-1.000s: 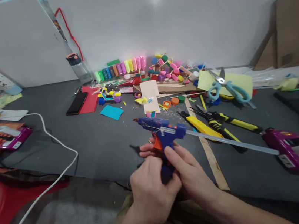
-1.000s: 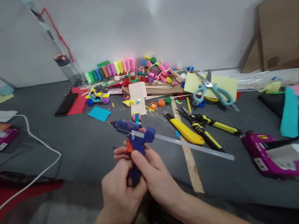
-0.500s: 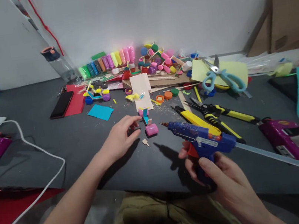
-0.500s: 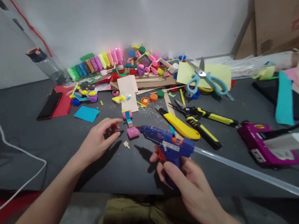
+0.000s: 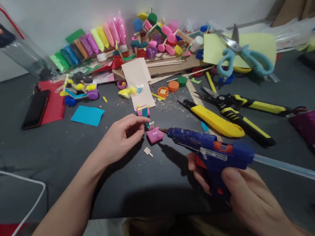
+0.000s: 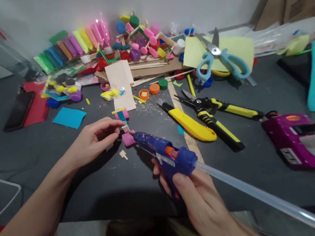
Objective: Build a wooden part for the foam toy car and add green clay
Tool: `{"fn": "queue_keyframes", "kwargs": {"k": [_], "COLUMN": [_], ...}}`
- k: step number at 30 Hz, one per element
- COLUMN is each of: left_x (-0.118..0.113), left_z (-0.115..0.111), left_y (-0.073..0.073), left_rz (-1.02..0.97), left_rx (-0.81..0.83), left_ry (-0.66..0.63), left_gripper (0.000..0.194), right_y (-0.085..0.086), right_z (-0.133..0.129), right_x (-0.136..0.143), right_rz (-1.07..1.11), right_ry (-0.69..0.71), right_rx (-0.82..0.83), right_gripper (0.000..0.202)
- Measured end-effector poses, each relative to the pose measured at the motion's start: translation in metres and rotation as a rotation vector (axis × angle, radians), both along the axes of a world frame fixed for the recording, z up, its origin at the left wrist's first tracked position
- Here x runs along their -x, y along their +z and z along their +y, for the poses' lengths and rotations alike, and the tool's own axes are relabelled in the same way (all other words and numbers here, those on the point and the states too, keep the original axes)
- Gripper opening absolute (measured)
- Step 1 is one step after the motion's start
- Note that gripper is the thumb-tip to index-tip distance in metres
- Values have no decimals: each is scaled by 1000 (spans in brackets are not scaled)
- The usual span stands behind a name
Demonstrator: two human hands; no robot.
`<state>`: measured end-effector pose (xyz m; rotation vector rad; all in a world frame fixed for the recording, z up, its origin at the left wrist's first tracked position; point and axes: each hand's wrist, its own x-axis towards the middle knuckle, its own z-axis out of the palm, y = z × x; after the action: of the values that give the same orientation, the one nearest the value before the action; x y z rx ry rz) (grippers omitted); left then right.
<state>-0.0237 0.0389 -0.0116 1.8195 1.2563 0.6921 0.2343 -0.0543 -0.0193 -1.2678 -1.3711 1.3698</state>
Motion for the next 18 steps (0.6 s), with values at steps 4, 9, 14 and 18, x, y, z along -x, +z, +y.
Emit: {"fn": "queue_keyframes", "kwargs": {"k": [4, 9, 14, 18], "left_x": [0, 2, 3, -1], "left_z": [1, -1, -3, -2], "left_y": [-1, 0, -7, -8], "left_rz": [72, 142, 127, 164], "left_rx": [-103, -257, -270, -224], "left_ry": [-33, 170, 240, 99], "left_gripper": [30, 18, 11, 21], "right_y": [-11, -10, -7, -9], "right_z": [-3, 1, 9, 12], "right_x": [-4, -6, -6, -4], "right_rz": [-65, -101, -83, -106], "right_ry": [30, -3, -13, -4], "right_rx": [39, 16, -9, -4], "right_gripper": [39, 36, 31, 34]}}
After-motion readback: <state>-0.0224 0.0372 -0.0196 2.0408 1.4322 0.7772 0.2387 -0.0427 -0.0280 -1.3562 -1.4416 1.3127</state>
